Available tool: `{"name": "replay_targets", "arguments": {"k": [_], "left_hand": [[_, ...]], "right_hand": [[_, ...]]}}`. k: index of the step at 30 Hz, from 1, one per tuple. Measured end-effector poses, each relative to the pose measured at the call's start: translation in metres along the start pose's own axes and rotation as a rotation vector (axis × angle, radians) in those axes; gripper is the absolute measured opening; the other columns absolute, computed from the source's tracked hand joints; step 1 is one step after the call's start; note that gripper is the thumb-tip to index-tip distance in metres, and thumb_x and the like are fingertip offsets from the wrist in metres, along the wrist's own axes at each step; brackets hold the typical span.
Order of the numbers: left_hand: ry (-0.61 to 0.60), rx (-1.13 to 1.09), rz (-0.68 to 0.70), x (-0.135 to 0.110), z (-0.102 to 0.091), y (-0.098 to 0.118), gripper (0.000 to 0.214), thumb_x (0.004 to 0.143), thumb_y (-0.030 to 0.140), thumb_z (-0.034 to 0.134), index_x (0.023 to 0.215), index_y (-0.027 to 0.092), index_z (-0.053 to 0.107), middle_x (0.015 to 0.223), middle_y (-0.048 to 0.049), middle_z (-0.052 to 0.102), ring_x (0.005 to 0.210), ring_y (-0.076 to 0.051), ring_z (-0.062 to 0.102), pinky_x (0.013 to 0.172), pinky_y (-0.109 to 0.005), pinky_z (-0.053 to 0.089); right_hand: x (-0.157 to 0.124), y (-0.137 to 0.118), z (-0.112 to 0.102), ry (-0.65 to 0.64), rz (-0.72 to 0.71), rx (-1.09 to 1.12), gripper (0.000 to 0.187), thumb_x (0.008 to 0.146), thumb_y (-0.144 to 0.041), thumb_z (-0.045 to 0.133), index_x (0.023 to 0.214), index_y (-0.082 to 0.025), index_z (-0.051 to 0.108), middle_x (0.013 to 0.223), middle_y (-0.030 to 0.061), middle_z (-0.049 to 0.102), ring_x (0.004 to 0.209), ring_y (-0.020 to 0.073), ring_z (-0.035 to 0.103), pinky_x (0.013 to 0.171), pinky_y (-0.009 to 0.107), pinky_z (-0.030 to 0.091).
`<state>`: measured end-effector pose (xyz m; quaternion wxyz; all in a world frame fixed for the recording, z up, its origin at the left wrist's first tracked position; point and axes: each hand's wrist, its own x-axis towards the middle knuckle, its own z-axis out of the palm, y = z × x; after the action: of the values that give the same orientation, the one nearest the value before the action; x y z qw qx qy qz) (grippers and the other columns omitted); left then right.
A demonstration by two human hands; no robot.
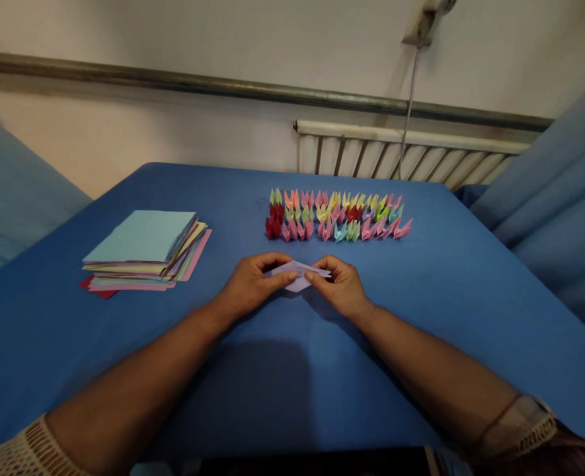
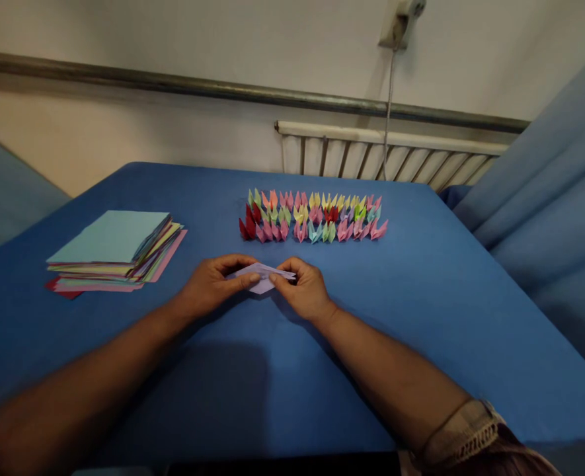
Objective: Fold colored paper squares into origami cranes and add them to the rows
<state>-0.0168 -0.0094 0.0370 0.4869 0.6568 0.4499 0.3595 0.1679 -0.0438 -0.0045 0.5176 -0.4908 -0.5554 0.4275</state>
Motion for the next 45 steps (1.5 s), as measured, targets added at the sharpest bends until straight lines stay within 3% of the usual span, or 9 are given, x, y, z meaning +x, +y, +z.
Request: {"name": "replay_targets", "arguments": {"k": [7,18,22,26,31,35,38,43,45], "left_hand": [[0.009,-0.109,-0.089,-0.002,0.009,-0.010,0.028,0.075,0.044,0.070,0.073,0.016,0.069,0.064,0.0005,0.062,0.056,-0.011,0.052,0.053,-0.020,0.038],[-0.014,-0.257,-0.163,-0.001,0.013,-0.011,0.032,0.077,0.045,0.069,0.084,0.015,0.065,0.070,0.0009,0.062,0.059,-0.010,0.053,0.058,-0.021,0.044],[0.030,-0.195,-0.083,-0.002,0.013,-0.010,0.036,0.073,0.043,0.072,0.098,0.018,0.066,0.082,0.0007,0.065,0.068,-0.011,0.056,0.063,-0.021,0.044],[0.033,-0.053,-0.081,-0.001,0.010,-0.011,0.031,0.079,0.046,0.064,0.082,0.016,0.067,0.070,0.0017,0.059,0.061,-0.009,0.050,0.055,-0.020,0.039],[0.015,-0.007,-0.112,-0.002,0.011,-0.007,0.035,0.080,0.049,0.059,0.078,0.015,0.064,0.066,0.0017,0.056,0.056,-0.009,0.045,0.049,-0.020,0.035],[-0.008,0.080,-0.098,-0.003,0.011,-0.003,0.036,0.082,0.050,0.056,0.072,0.015,0.061,0.062,0.0029,0.052,0.054,-0.009,0.042,0.048,-0.020,0.032],[-0.068,0.162,-0.088,-0.002,0.010,-0.005,0.039,0.084,0.050,0.052,0.068,0.016,0.059,0.059,0.0033,0.049,0.053,-0.010,0.042,0.048,-0.021,0.033],[-0.062,0.226,-0.052,0.001,0.010,-0.020,0.034,0.084,0.044,0.056,0.104,0.018,0.062,0.076,0.0003,0.061,0.064,-0.014,0.056,0.056,-0.024,0.043],[-0.058,0.264,-0.034,0.002,0.009,-0.025,0.032,0.083,0.040,0.058,0.106,0.018,0.062,0.080,-0.0006,0.064,0.068,-0.015,0.059,0.060,-0.025,0.046]], "right_hand": [[0.003,-0.007,0.002,0.007,0.050,0.243,0.025,0.072,-0.042,0.071,0.078,-0.020,0.060,0.059,-0.0046,0.058,0.051,0.0101,0.051,0.051,0.024,0.041],[0.005,-0.005,-0.002,0.039,0.052,0.304,0.029,0.078,-0.047,0.066,0.074,-0.019,0.059,0.065,-0.0025,0.063,0.050,0.0086,0.055,0.049,0.022,0.042],[0.003,-0.008,-0.001,0.039,0.036,0.254,0.030,0.080,-0.047,0.064,0.071,-0.019,0.059,0.062,-0.0032,0.060,0.050,0.0085,0.053,0.051,0.022,0.044],[0.001,-0.009,-0.002,0.018,0.032,0.203,0.036,0.084,-0.051,0.058,0.069,-0.019,0.058,0.062,-0.0021,0.060,0.051,0.0091,0.053,0.052,0.023,0.044],[0.002,-0.009,-0.003,0.015,0.032,0.225,0.040,0.087,-0.055,0.053,0.072,-0.019,0.059,0.063,-0.0010,0.061,0.051,0.0094,0.054,0.051,0.024,0.042],[0.004,-0.006,-0.002,0.036,0.020,0.243,0.031,0.080,-0.051,0.064,0.084,-0.020,0.061,0.059,-0.0044,0.058,0.049,0.0096,0.053,0.049,0.023,0.041],[0.005,-0.001,0.001,0.042,0.059,0.173,0.029,0.077,-0.046,0.067,0.072,-0.019,0.059,0.050,-0.0062,0.053,0.044,0.0087,0.048,0.046,0.022,0.038],[0.007,0.010,0.002,0.084,0.159,0.021,0.027,0.075,-0.042,0.066,0.065,-0.020,0.055,0.046,-0.0067,0.051,0.038,0.0090,0.046,0.041,0.022,0.033],[0.008,0.012,0.001,0.068,0.173,-0.038,0.026,0.076,-0.042,0.064,0.065,-0.020,0.055,0.045,-0.0065,0.051,0.038,0.0095,0.048,0.041,0.022,0.034]]}}
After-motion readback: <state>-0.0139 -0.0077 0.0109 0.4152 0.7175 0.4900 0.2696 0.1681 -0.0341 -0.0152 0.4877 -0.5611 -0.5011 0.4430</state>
